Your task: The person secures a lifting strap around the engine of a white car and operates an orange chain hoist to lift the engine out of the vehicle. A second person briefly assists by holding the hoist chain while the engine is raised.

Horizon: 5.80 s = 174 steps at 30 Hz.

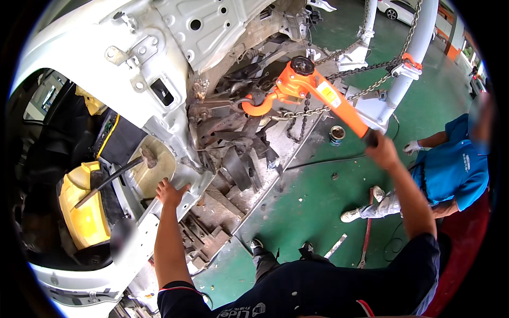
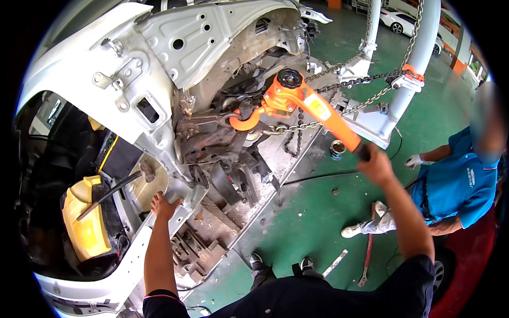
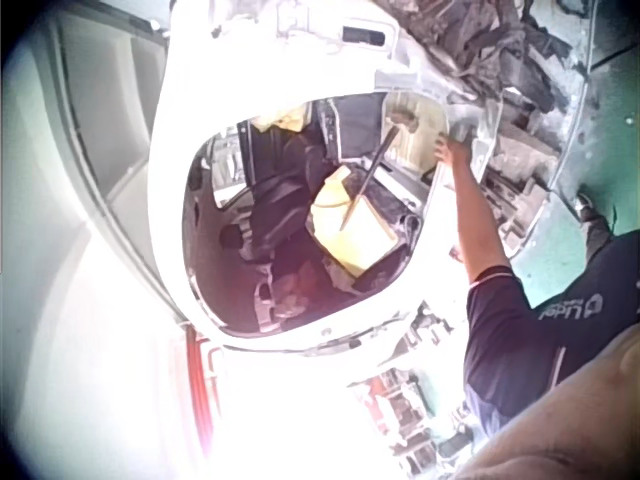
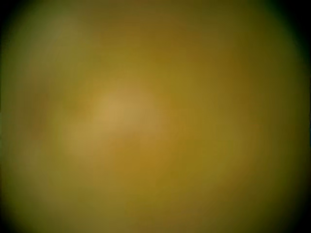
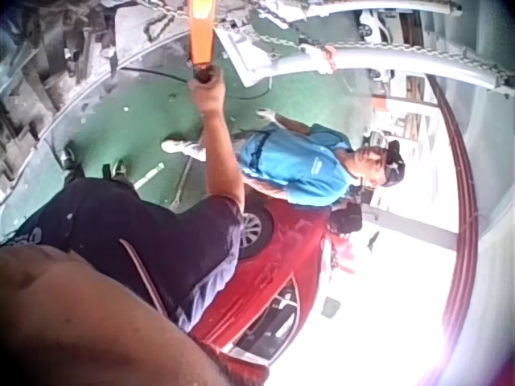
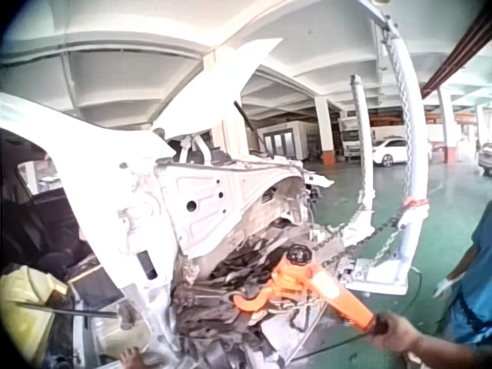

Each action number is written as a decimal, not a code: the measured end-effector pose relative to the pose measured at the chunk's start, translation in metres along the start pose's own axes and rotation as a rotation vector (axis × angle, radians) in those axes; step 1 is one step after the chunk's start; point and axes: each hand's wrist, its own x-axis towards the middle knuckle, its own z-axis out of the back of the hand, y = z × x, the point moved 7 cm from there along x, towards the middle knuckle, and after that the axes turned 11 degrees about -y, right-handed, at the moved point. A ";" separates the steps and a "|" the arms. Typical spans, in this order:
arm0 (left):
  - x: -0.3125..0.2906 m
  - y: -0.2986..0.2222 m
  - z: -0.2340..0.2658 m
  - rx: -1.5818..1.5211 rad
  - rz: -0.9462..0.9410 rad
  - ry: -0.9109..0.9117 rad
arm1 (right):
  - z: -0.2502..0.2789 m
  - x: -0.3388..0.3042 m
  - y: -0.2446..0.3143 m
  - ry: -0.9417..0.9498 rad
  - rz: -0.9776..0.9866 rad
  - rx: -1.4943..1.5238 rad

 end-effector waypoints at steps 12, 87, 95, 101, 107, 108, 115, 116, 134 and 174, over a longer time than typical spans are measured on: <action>-0.003 0.000 0.005 -0.001 0.017 -0.032 | -0.001 -0.015 -0.013 -0.277 -0.043 -0.666; 0.020 0.019 -0.025 0.121 0.003 -0.012 | 0.009 0.074 -0.060 0.674 -0.260 0.332; 0.011 0.008 -0.016 0.149 0.033 0.040 | -0.014 0.043 -0.059 0.872 -0.412 0.791; 0.020 0.022 -0.037 0.089 0.009 0.040 | -0.082 -0.073 0.038 0.641 -0.465 1.400; 0.037 0.050 -0.066 0.232 -0.054 -0.070 | -0.175 -0.119 0.196 0.248 -0.658 1.576; 0.039 0.052 -0.066 0.205 -0.032 -0.085 | -0.184 -0.120 0.223 0.185 -0.673 1.657; 0.052 0.029 -0.072 0.166 -0.081 -0.015 | -0.161 -0.114 0.176 0.416 -0.604 1.484; 0.054 0.026 -0.073 0.164 -0.079 -0.017 | -0.141 -0.110 0.150 0.459 -0.505 1.454; 0.021 0.016 -0.039 0.132 -0.007 -0.078 | -0.076 -0.055 0.010 1.012 -0.495 1.549; 0.003 0.002 -0.007 0.037 0.037 -0.073 | -0.060 -0.080 0.056 0.353 -0.532 1.090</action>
